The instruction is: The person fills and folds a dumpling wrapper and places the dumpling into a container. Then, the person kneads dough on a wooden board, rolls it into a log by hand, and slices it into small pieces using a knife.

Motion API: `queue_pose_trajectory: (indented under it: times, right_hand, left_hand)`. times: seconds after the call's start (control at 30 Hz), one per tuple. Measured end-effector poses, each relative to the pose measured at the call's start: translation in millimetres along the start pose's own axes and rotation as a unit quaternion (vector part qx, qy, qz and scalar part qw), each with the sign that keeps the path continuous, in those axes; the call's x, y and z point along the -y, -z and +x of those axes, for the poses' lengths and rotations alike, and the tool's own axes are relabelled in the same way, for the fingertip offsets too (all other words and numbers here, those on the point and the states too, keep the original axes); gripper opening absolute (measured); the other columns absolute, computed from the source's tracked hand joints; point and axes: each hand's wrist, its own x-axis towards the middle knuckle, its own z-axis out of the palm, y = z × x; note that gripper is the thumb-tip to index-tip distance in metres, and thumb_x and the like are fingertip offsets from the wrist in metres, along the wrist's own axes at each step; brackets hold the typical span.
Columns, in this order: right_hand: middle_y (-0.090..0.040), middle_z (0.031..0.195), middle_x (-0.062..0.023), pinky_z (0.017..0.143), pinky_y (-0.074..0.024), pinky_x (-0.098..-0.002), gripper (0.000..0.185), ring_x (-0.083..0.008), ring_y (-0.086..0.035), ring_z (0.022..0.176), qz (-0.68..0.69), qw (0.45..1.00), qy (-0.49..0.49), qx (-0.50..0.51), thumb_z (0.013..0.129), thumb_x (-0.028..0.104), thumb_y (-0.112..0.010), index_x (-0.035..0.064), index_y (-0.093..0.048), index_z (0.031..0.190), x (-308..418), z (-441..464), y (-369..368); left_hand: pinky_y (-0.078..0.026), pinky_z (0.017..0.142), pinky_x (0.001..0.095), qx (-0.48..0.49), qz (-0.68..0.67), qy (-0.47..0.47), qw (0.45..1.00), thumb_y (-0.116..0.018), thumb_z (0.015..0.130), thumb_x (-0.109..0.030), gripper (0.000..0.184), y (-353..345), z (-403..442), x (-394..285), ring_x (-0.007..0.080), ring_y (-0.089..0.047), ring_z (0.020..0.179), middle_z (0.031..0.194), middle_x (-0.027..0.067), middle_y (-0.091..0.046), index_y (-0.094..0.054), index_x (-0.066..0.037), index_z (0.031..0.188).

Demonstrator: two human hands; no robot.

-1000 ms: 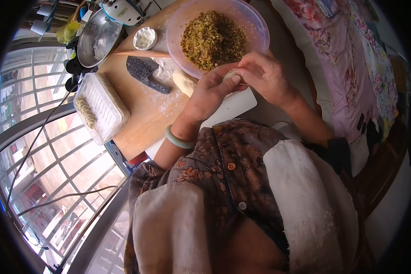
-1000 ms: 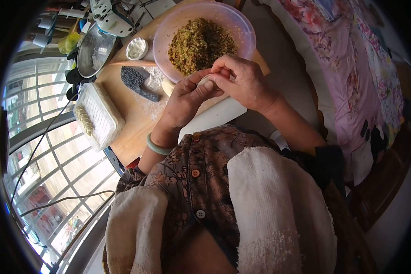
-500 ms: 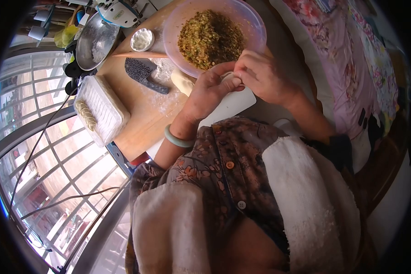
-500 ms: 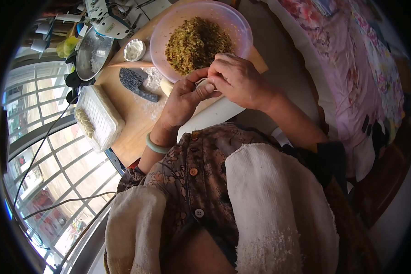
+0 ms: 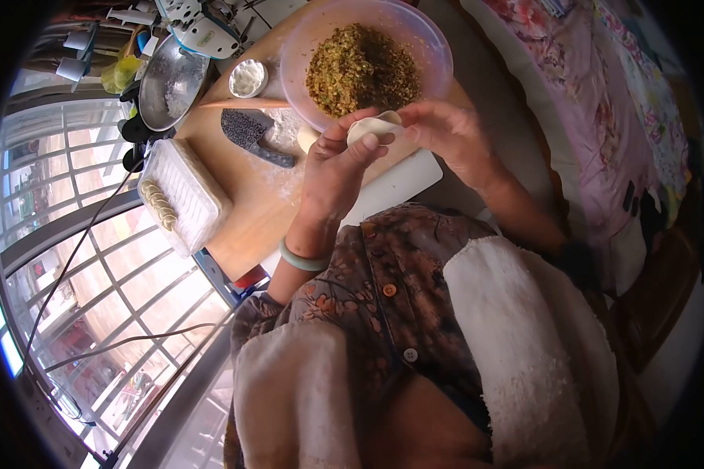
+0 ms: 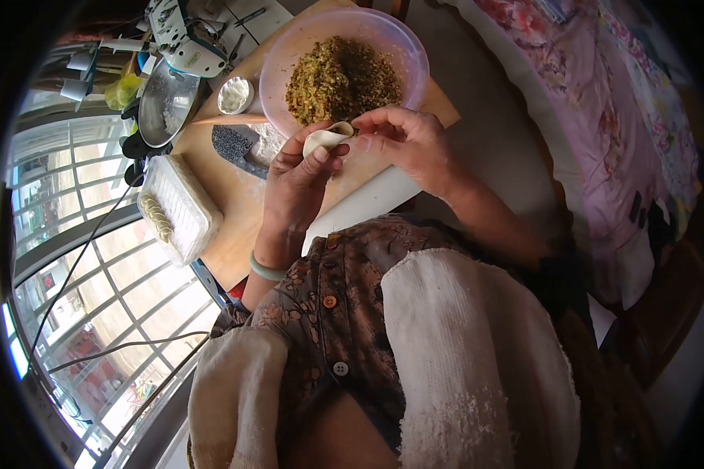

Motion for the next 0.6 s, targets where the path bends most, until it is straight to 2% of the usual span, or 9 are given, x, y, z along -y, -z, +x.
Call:
queue_pose_trajectory:
  times: [0.2,0.4,0.5,0.6]
  right_hand:
    - [-0.070,0.098,-0.0047,0.084,-0.0510,-0.0244,0.024,-0.0091,-0.064,0.093,0.048,0.998,0.029,-0.021,0.091,0.011,-0.070,-0.0017,-0.067,0.111,0.3,-1.0,-12.6]
    - [-0.070,0.095,-0.0065,0.083,-0.0516,-0.0248,0.017,-0.0101,-0.065,0.089,0.100,0.994,0.029,-0.028,0.092,0.008,-0.067,-0.0028,-0.068,0.105,-9.9,-3.6,-12.3]
    - [-0.071,0.092,-0.0067,0.081,-0.0519,-0.0246,0.014,-0.0099,-0.065,0.087,0.033,0.998,0.046,-0.021,0.091,0.006,-0.066,-0.0031,-0.068,0.102,0.1,-7.2,-10.8]
    - [-0.071,0.090,-0.0069,0.080,-0.0521,-0.0244,0.013,-0.0095,-0.065,0.085,0.004,0.997,0.066,-0.026,0.090,0.005,-0.066,-0.0037,-0.068,0.100,-1.2,-8.7,-10.1]
  left_hand:
    - [-0.054,0.093,0.0309,0.002,-0.012,-0.001,1.000,-0.070,0.091,-0.007,0.037,-2.9,-2.9,8.3,0.0186,-0.066,0.105,0.119,0.0107,-0.068,-0.060,-0.003,0.127]
    - [-0.054,0.095,0.0326,0.010,0.000,-0.001,1.000,-0.068,0.091,-0.002,0.037,-6.6,-7.2,11.1,0.0176,-0.066,0.105,0.117,0.0097,-0.068,-0.060,-0.003,0.127]
    - [-0.053,0.094,0.0312,0.016,0.016,-0.002,1.000,-0.068,0.091,-0.004,0.041,-2.7,-7.2,15.5,0.0219,-0.065,0.109,0.119,0.0102,-0.067,-0.057,-0.003,0.130]
    - [-0.053,0.094,0.0311,0.009,0.014,0.009,1.000,-0.069,0.090,-0.004,0.041,-5.1,-9.2,15.6,0.0216,-0.065,0.109,0.118,0.0102,-0.067,-0.058,-0.003,0.130]
